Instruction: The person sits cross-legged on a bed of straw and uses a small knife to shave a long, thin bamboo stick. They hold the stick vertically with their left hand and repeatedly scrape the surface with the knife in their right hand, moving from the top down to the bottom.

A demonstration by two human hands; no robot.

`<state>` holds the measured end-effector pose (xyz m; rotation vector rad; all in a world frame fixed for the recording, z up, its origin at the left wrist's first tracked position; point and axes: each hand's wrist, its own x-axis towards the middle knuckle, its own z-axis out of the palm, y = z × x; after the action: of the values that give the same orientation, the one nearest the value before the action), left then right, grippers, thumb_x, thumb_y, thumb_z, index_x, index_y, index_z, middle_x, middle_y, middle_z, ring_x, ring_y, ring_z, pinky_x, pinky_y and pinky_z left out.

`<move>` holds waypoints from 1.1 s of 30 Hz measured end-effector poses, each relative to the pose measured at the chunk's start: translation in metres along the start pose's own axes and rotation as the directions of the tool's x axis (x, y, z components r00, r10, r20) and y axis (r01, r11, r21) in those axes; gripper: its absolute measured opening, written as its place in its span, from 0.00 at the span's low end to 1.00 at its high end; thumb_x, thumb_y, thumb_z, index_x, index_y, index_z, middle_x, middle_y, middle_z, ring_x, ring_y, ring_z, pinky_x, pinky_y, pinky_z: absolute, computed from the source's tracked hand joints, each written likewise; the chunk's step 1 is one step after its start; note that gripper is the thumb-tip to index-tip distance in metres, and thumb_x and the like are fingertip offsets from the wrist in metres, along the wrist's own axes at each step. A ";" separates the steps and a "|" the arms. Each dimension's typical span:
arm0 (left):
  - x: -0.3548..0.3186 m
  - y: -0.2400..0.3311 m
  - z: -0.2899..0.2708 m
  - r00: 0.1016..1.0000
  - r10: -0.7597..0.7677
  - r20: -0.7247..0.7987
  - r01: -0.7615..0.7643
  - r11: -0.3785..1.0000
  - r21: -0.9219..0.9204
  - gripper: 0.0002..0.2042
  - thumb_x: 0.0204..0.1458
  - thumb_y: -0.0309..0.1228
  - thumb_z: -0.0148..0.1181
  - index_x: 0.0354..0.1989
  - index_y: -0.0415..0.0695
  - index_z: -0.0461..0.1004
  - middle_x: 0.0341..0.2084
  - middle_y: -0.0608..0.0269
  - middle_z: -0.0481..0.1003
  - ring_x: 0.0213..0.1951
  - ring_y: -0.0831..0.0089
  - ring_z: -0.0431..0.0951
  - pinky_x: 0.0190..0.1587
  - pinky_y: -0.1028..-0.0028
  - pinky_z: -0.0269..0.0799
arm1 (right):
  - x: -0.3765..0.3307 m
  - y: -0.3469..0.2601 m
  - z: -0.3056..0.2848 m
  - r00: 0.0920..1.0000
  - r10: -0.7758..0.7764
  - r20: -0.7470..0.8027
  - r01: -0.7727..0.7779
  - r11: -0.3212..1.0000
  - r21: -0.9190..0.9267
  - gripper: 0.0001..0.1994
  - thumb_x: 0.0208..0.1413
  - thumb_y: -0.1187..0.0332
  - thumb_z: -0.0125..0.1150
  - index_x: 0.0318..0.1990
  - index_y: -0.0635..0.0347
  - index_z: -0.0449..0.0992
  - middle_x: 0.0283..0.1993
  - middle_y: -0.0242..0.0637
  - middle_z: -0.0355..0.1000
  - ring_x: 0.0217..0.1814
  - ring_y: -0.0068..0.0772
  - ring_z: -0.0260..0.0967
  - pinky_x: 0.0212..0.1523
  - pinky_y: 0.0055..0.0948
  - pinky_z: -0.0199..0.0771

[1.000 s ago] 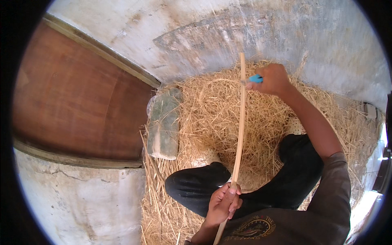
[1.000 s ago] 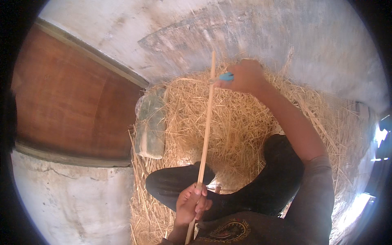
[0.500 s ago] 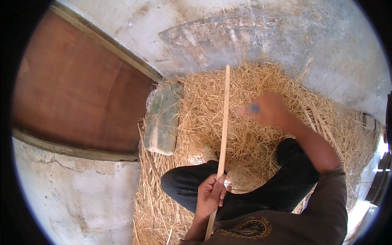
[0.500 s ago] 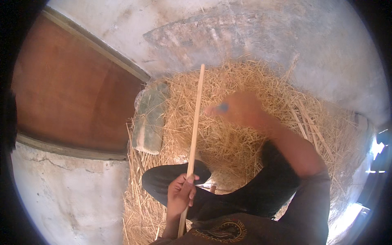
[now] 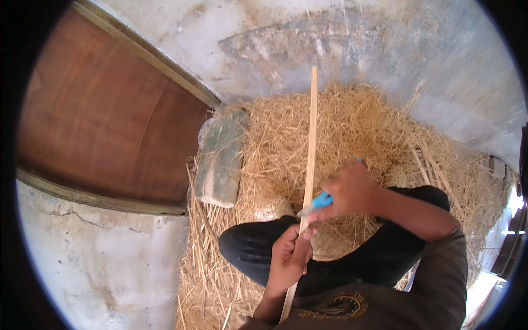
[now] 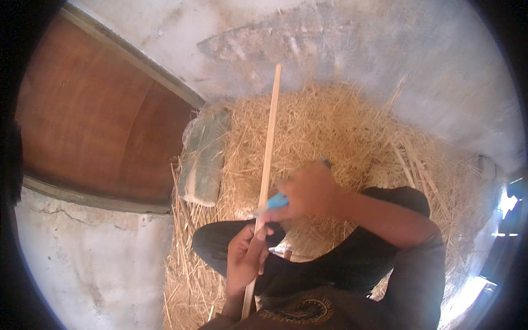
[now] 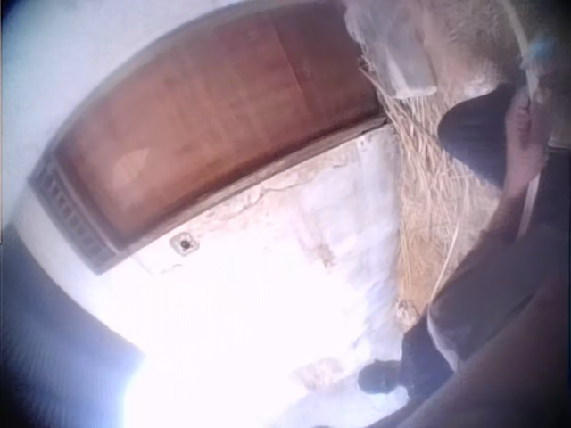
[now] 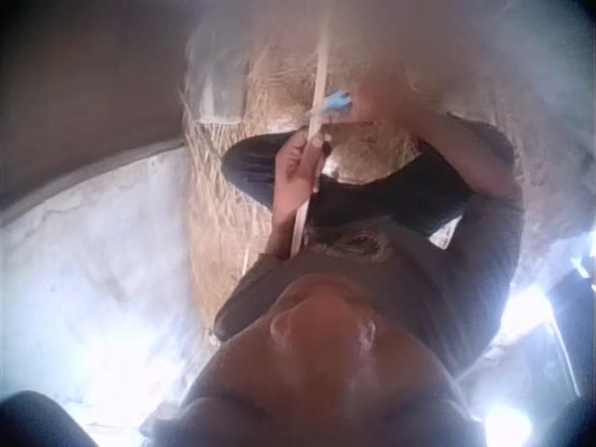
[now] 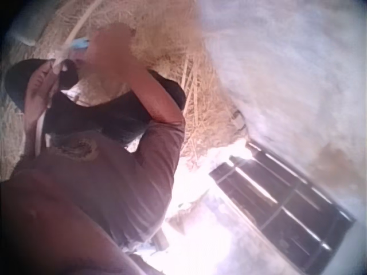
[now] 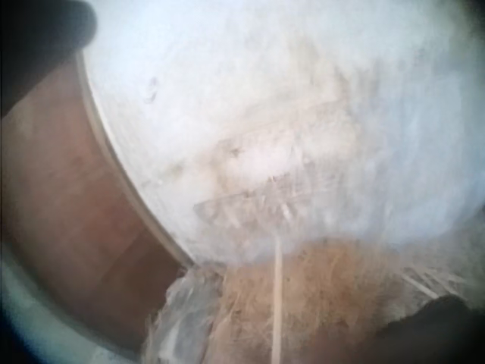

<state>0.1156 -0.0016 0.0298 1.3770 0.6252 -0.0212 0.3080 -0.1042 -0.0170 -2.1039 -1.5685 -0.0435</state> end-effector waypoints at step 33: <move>-0.051 -0.018 0.004 0.985 -0.082 0.149 0.082 0.997 0.010 0.11 0.65 0.37 0.46 0.40 0.40 0.68 0.12 0.72 0.63 0.12 0.88 0.57 0.15 0.84 0.50 | 0.034 0.148 -0.044 0.870 0.435 -0.234 -0.493 0.787 -0.371 0.40 0.49 0.23 0.37 0.19 0.54 0.75 0.13 0.26 0.62 0.17 0.24 0.62 0.17 0.31 0.60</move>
<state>0.0673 -0.0264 0.0357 1.3386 0.5556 -0.1903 0.4651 -0.1219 -0.0234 -2.7105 -0.9746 -0.3770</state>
